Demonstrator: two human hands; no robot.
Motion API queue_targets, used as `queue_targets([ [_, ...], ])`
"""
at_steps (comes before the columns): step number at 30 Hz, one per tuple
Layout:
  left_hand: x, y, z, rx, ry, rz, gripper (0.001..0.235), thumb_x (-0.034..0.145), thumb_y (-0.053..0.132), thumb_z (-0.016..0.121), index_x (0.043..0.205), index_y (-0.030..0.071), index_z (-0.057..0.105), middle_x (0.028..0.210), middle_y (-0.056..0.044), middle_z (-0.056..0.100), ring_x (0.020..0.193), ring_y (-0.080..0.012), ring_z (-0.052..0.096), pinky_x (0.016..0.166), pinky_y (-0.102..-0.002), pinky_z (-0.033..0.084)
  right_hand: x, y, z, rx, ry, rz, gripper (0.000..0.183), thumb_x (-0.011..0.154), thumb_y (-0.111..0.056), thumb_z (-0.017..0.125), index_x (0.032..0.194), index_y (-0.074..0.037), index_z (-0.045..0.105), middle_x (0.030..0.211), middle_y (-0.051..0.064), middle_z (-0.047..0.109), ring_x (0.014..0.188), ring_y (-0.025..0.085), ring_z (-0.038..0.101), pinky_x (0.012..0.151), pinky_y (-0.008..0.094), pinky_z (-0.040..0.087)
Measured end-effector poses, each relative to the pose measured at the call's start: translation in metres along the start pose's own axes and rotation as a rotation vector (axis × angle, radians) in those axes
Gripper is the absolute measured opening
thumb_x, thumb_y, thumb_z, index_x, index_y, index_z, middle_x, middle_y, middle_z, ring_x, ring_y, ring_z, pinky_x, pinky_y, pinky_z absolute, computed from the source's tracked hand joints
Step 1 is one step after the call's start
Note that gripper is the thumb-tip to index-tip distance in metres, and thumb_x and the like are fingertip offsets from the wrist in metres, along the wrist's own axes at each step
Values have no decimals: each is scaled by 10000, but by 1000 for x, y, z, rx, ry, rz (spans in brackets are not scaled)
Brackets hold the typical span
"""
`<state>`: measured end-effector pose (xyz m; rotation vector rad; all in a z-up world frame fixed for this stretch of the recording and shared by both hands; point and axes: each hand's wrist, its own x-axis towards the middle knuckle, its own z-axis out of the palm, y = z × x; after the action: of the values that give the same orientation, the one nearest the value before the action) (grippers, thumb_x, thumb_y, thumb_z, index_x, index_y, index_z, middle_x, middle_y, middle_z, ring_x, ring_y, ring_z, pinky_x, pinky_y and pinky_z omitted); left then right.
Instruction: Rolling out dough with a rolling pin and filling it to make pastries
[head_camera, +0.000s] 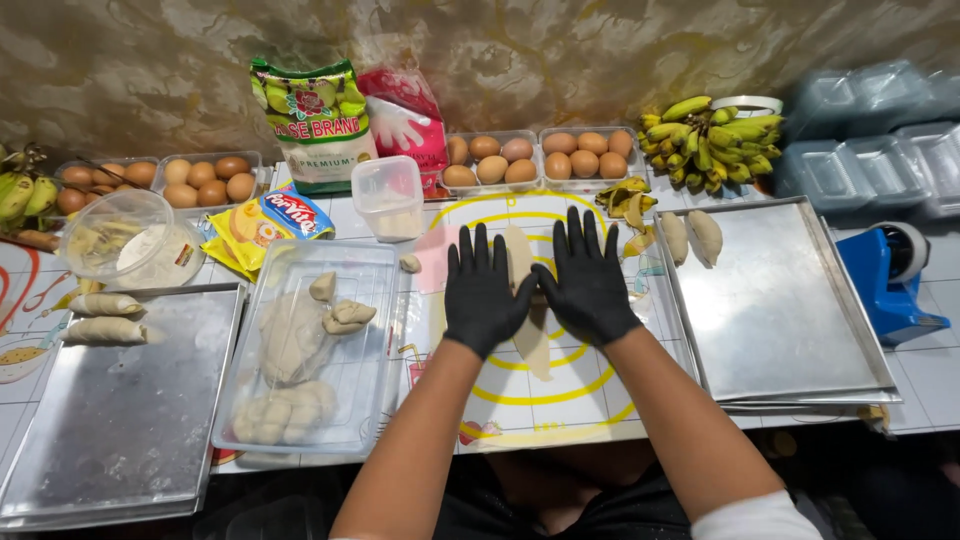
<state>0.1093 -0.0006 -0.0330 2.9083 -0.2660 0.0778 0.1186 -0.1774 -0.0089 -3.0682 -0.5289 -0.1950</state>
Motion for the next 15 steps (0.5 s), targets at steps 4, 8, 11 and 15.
queue_targets([
  [4,7,-4,2,-24,0,-45,957,952,758,222,1581,44,328,1686,-231,169,1572,-417,57,1264,-529,31,11,3,3,70,1,20,798,1057,-608,261,1611,-33,253,1692,248,157,1562,429,128,1232,639,58],
  [8,-77,19,-31,-74,76,81,888,929,641,462,1515,-23,393,1619,-272,307,1523,-424,231,1224,-514,179,-54,-13,-18,15,-53,-41,799,1020,-612,312,1577,-39,306,1671,248,220,1546,417,192,1222,605,131],
  [11,-133,27,-31,-190,138,169,874,908,548,582,1523,-30,355,1621,-251,313,1517,-412,264,1214,-522,223,-109,-20,-15,74,20,-107,832,972,-596,420,1576,-36,306,1651,243,270,1528,406,248,1222,566,186],
  [15,-129,23,-28,-199,229,223,843,932,541,543,1505,-55,376,1609,-254,342,1508,-428,280,1215,-547,225,-114,-12,-3,143,102,-147,826,982,-535,469,1602,-32,255,1669,211,251,1541,367,238,1248,524,150],
])
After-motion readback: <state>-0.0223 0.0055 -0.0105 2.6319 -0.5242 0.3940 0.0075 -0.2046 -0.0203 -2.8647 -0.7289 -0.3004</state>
